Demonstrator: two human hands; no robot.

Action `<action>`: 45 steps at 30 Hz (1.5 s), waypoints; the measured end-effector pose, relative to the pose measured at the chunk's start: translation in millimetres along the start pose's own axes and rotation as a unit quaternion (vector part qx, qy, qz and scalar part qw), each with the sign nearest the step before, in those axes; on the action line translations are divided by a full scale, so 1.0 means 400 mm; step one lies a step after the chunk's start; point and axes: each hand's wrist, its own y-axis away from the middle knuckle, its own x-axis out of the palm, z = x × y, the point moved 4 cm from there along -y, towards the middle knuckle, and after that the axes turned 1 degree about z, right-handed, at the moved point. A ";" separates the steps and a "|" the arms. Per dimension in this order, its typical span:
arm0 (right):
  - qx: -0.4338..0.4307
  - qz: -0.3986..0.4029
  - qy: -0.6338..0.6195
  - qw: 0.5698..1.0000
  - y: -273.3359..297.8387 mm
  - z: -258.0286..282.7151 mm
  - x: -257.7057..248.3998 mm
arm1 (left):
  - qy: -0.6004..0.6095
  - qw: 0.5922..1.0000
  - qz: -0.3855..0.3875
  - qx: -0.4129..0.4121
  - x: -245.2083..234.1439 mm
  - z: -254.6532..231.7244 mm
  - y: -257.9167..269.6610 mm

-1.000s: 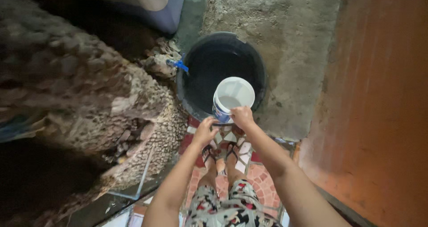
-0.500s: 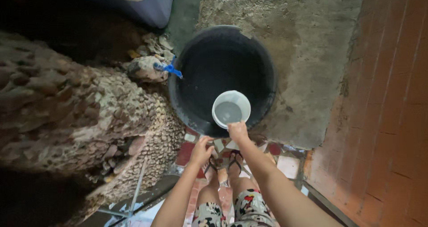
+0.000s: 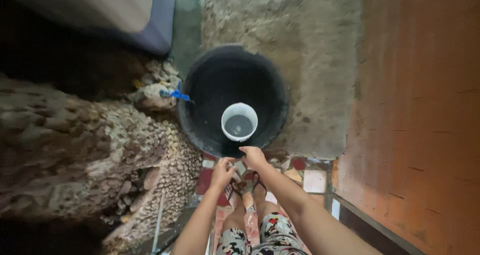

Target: The person fills a container with water and pours it into a bucket, then uses shears to cut stems from a large green leafy plant and places them into a large bag.

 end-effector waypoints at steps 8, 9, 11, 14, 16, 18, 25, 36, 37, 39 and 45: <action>-0.015 -0.075 -0.151 0.986 0.136 0.178 -0.256 | 0.087 0.985 -0.030 0.145 -0.078 -0.203 -0.007; -0.009 -0.082 -0.190 0.978 0.159 0.206 -0.297 | 0.086 0.984 -0.030 0.151 -0.092 -0.230 0.007; 0.016 -0.093 -0.171 0.981 0.182 0.269 -0.390 | 0.137 0.979 -0.020 0.149 -0.136 -0.300 0.018; -0.004 -0.131 -0.137 0.982 0.235 0.349 -0.485 | 0.112 0.977 -0.031 0.180 -0.214 -0.390 0.052; -0.062 -0.171 -0.117 0.976 0.235 0.398 -0.544 | 0.122 0.974 -0.039 0.188 -0.255 -0.438 0.069; -0.050 -0.177 -0.184 0.965 0.220 0.432 -0.589 | 0.132 0.971 -0.047 0.195 -0.285 -0.480 0.075; -0.097 -0.194 -0.165 0.962 0.171 0.521 -0.770 | 0.141 0.961 -0.033 0.235 -0.320 -0.660 0.040; -0.025 -0.149 -0.187 0.971 -0.130 0.269 -1.020 | 0.194 0.962 -0.024 0.192 -0.195 -0.855 -0.246; -0.026 -0.140 -0.184 0.972 -0.181 0.225 -1.057 | 0.167 0.964 -0.034 0.203 -0.171 -0.880 -0.288; -0.043 -0.130 -0.196 0.971 -0.290 0.147 -1.116 | 0.144 0.968 -0.049 0.202 -0.132 -0.906 -0.363; -0.082 -0.075 -0.087 0.990 -0.537 0.044 -1.383 | 0.166 0.963 -0.127 0.173 -0.070 -1.105 -0.544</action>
